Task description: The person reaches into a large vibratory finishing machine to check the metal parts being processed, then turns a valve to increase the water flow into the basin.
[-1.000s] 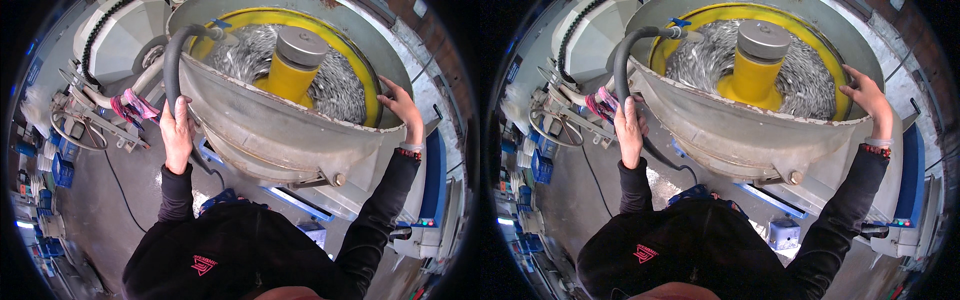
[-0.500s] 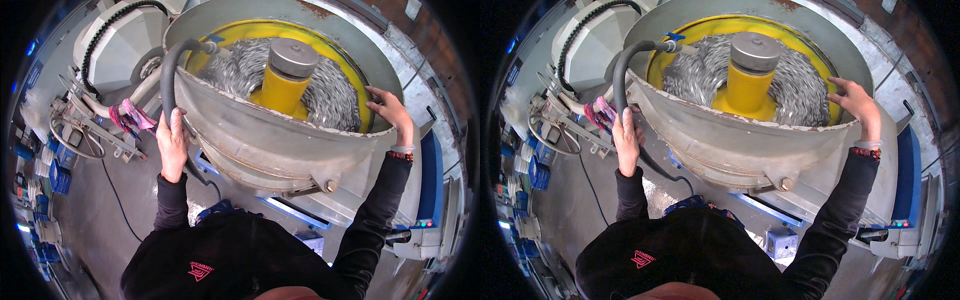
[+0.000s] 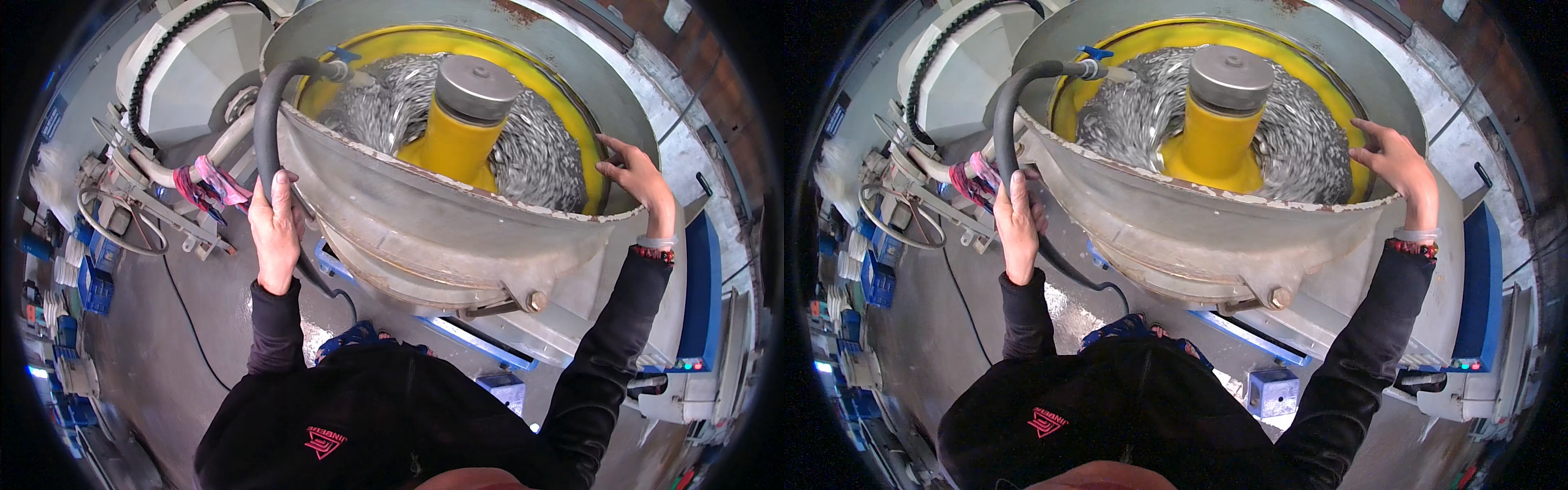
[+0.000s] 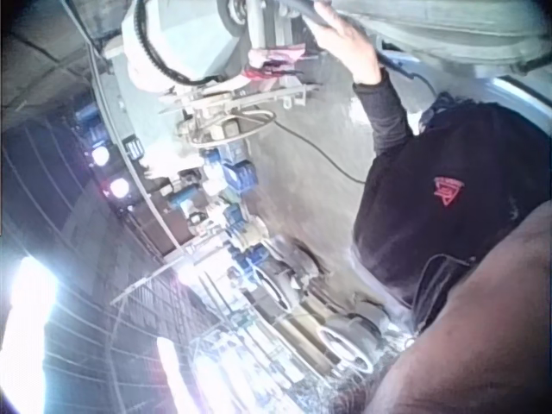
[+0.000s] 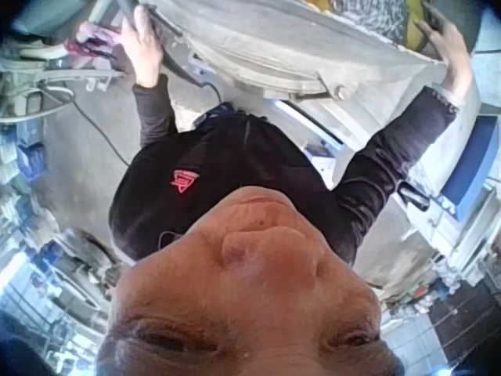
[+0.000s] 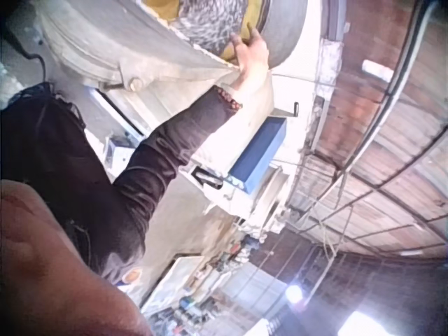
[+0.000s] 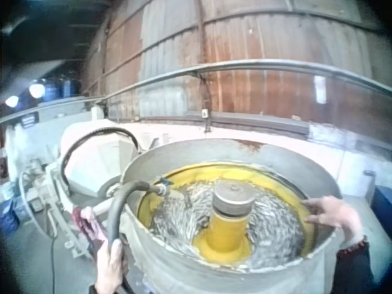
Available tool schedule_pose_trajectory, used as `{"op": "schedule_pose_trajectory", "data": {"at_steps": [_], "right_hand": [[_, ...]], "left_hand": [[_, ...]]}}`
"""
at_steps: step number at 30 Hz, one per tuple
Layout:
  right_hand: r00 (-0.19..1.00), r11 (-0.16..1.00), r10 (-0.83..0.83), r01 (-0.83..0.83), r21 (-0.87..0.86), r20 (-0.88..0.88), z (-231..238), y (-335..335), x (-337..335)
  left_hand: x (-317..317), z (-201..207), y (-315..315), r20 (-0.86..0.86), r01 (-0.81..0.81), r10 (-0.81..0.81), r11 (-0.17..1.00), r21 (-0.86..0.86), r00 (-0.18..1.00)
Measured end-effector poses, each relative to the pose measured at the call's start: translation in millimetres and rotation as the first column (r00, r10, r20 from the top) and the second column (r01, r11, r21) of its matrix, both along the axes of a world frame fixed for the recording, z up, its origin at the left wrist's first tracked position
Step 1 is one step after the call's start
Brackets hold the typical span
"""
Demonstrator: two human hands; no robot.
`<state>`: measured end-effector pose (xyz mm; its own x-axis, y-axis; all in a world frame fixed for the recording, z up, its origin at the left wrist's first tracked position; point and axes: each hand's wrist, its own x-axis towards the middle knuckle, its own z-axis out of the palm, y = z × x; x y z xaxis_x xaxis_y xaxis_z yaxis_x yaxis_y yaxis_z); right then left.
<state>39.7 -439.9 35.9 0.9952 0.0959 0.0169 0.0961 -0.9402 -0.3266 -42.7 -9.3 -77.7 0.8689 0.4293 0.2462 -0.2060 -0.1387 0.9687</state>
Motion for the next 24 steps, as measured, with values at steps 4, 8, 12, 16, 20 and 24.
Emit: {"op": "schedule_pose_trajectory", "data": {"at_steps": [4,8,12,16,20,24], "right_hand": [[1.0,1.0,0.002,-0.002,0.003,-0.002,2,2,-3],[1.0,1.0,-0.007,0.008,0.016,-0.021,1,3,0],[1.0,1.0,0.025,-0.026,0.011,0.018,3,-4,-2],[0.995,0.994,0.096,-0.097,0.056,0.021,-10,-6,12],[0.999,0.996,0.049,-0.05,0.076,0.013,0,-5,-1],[0.996,0.993,0.086,-0.088,0.08,0.03,-4,-4,3]], "left_hand": [[0,2,-4,0.0,-0.021,0.021,1.0,0.005,1.0],[-1,2,-4,-0.014,-0.025,0.025,0.999,-0.02,1.0],[2,1,-5,-0.003,-0.013,0.013,0.999,-0.052,1.0],[-3,1,-2,0.002,-0.065,0.065,0.998,-0.013,0.998],[-2,7,-3,-0.007,0.037,-0.038,0.996,-0.082,0.999],[-2,3,2,0.002,0.017,-0.017,0.998,-0.061,1.0]]}}
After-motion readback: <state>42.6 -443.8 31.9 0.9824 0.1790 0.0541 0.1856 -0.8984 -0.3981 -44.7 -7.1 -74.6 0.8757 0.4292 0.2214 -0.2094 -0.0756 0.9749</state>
